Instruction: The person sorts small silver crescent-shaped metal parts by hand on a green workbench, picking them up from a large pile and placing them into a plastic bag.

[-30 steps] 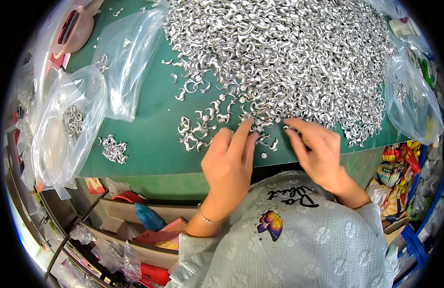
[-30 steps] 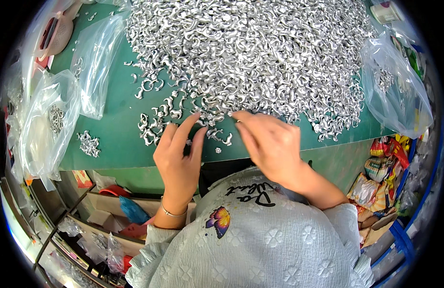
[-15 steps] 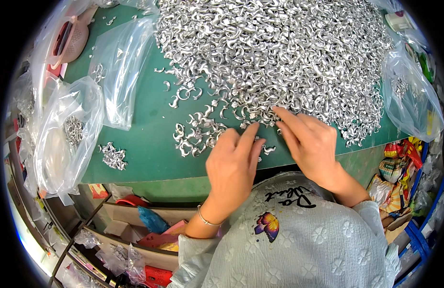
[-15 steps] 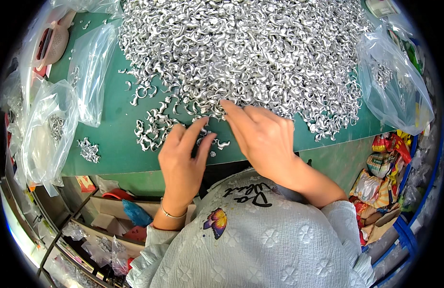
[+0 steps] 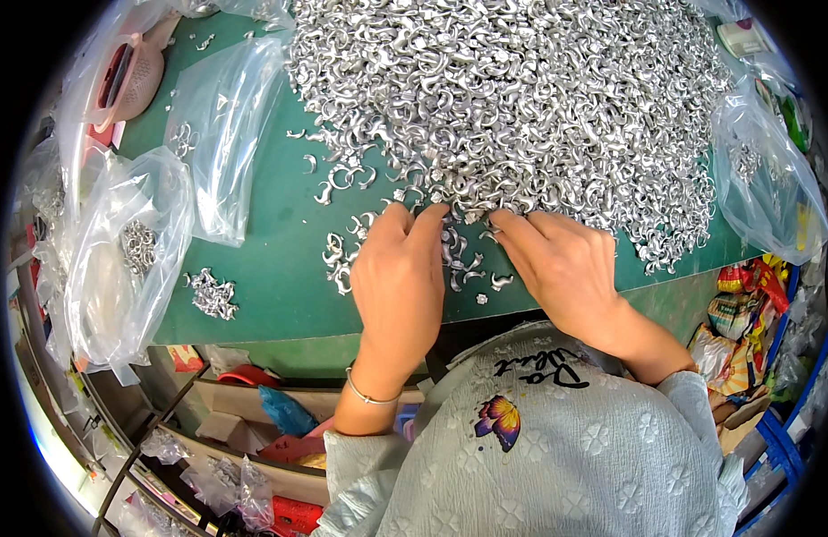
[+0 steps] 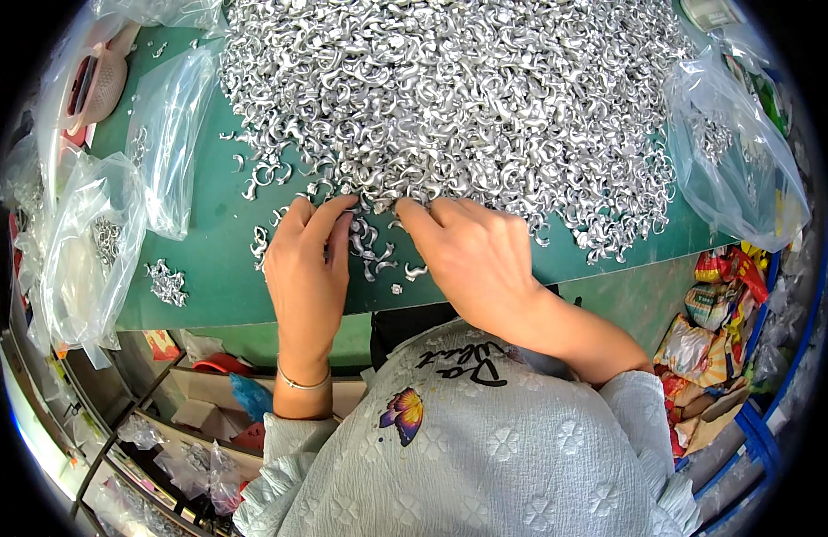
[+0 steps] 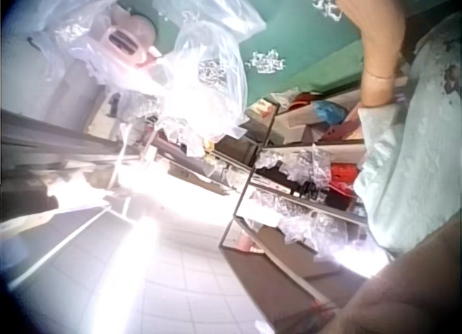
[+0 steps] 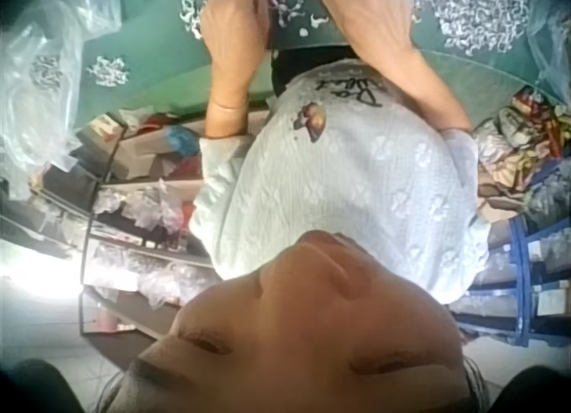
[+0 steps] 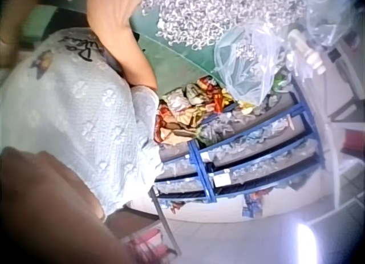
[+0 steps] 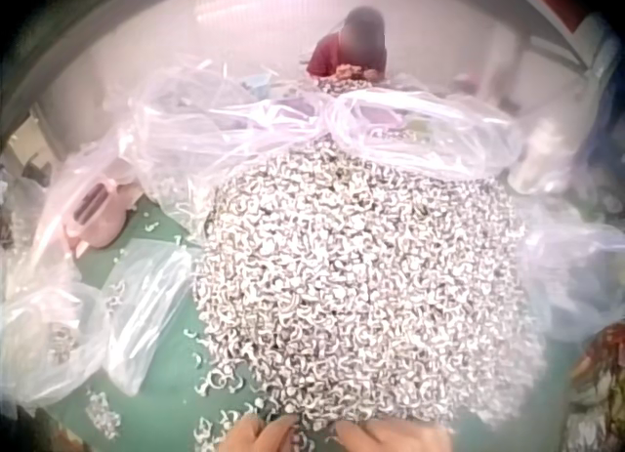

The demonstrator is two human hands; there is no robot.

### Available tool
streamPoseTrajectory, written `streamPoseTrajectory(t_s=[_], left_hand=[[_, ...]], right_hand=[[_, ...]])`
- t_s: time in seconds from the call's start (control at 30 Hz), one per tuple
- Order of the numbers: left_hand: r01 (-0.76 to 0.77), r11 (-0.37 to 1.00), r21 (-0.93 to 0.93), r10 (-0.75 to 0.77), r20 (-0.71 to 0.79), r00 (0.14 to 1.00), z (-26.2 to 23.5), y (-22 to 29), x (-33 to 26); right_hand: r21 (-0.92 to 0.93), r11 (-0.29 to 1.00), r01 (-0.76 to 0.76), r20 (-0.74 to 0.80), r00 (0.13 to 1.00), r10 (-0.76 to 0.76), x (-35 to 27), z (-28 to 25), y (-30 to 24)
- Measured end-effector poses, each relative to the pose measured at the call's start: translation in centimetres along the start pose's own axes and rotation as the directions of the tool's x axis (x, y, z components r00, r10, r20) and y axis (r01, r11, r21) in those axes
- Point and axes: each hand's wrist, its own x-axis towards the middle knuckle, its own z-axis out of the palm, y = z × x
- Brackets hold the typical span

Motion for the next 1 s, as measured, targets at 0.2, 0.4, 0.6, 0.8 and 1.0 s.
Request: streamPoseTrajectory(t_s=[0.2, 0.4, 0.6, 0.8, 1.0], left_hand=[[-0.006, 1.000, 0.003, 0.007, -0.062, 0.998, -1.0, -0.6, -0.6], [-0.102, 0.985, -0.140, 0.109, 0.047, 0.993, 0.5, 1.4, -0.9], [-0.065, 0.995, -0.071, 0.068, 0.044, 0.997, 0.5, 1.4, -0.8], [0.094, 0.909, -0.405, -0.115, -0.029, 0.993, -0.6, 0.3, -1.5], [0.431, -0.410, -0.804, 0.047, 0.453, 0.890, -1.1, -1.4, -1.4]], right_hand=[[0.113, 0.991, -0.070, -0.067, 0.995, 0.078, -0.8, -0.9, 1.0], [0.091, 0.996, -0.003, -0.083, 0.997, 0.010, -1.0, -1.1, 0.6], [-0.022, 0.995, 0.096, 0.098, 0.991, -0.093, -0.2, -0.6, 0.5], [0.908, 0.333, -0.253, 0.215, 0.966, 0.147, -0.9, -2.1, 2.5], [0.943, -0.103, -0.316, 0.331, 0.916, 0.226, 0.4, -2.8, 2.2]])
